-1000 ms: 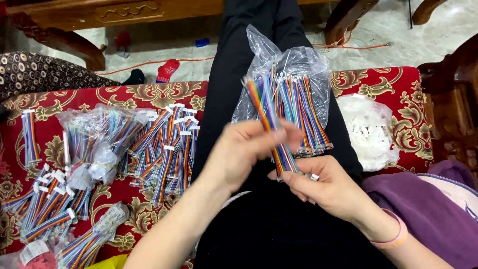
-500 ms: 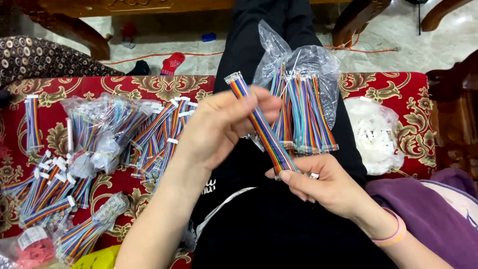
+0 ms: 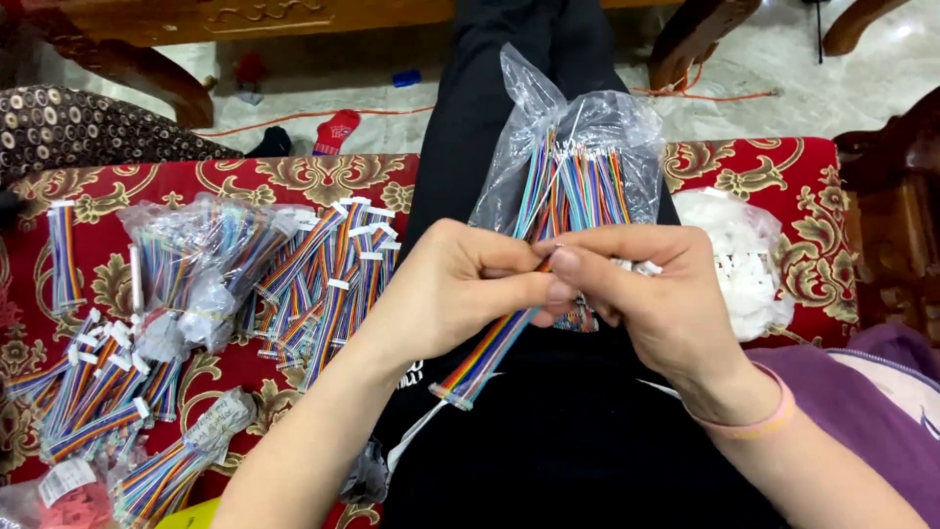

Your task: Manually attaching white plastic connectors to the ends of multi-colored ribbon cable bundles.

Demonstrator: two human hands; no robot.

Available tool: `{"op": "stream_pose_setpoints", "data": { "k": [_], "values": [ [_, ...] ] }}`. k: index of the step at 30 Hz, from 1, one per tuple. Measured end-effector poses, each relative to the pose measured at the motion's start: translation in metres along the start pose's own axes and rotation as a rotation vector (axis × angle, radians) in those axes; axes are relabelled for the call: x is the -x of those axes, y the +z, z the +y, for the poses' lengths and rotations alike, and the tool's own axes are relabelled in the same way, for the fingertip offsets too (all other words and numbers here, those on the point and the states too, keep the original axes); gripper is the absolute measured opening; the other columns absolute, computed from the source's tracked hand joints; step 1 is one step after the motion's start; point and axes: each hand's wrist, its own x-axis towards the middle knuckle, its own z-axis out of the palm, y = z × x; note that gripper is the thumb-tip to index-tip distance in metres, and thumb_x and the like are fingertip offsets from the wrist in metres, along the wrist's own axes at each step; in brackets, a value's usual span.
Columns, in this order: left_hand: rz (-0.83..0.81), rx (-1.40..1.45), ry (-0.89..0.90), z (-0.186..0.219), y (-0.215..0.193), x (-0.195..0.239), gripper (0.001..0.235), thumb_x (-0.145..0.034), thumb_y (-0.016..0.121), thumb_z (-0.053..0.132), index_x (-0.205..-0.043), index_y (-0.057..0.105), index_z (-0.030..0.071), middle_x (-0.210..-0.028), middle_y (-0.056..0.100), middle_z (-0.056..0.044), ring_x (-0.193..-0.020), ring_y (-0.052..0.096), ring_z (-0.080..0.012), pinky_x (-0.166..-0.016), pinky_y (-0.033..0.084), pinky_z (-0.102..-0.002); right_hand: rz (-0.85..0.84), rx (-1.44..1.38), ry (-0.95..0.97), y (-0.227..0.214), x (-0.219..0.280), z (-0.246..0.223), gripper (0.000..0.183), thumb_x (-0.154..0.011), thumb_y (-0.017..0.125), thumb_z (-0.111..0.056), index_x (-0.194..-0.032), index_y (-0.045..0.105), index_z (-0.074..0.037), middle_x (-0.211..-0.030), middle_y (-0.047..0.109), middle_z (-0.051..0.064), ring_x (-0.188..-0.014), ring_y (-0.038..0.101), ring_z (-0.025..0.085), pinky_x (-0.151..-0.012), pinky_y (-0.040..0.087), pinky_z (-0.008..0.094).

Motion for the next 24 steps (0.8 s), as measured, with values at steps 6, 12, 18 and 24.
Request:
{"op": "stream_pose_setpoints", "data": {
  "k": [6,12,18,24],
  "values": [
    [0.0,0.126,-0.052,-0.013,0.002,0.005,0.019,-0.08,0.065,0.019,-0.078,0.071,0.0,-0.079,0.073,-0.012,-0.074,0.069,-0.0127,-0.078,0.056,-0.022,-0.075,-0.112,-0.009,0.002,0.001,0.004,0.026,-0.086,0.058,-0.018,-0.065,0.056,-0.003,-0.041,0.038,0.001,-0.04,0.031,0.007,-0.065,0.044,0.024],
    [0.066,0.203,0.01,-0.027,0.005,0.003,0.016,-0.078,0.068,0.017,-0.077,0.071,0.002,-0.074,0.071,-0.013,-0.069,0.067,-0.0113,-0.085,0.052,-0.025,-0.012,-0.158,0.049,0.004,0.0,0.009,0.033,-0.086,0.062,-0.016,-0.055,0.054,-0.005,-0.044,0.035,0.001,-0.043,0.033,0.009,-0.041,0.029,0.022],
    [0.124,0.334,0.033,-0.041,0.012,0.007,0.017,-0.083,0.063,0.011,-0.087,0.068,-0.005,-0.081,0.07,-0.018,-0.076,0.069,-0.0199,-0.071,0.062,-0.029,-0.07,-0.272,0.14,0.003,0.0,0.011,0.052,-0.092,0.051,-0.025,-0.044,0.044,-0.007,-0.038,0.031,0.004,-0.058,0.046,0.015,-0.04,0.027,0.022],
    [0.223,0.277,0.063,-0.039,0.012,0.01,0.018,-0.083,0.064,0.014,-0.086,0.07,-0.003,-0.079,0.07,-0.015,-0.069,0.067,-0.0158,-0.067,0.061,-0.025,-0.149,-0.565,0.276,-0.003,-0.003,0.01,0.036,-0.09,0.044,-0.029,-0.088,0.055,0.005,-0.05,0.041,0.007,-0.042,0.035,0.015,-0.038,0.029,0.024]
  ]
}}
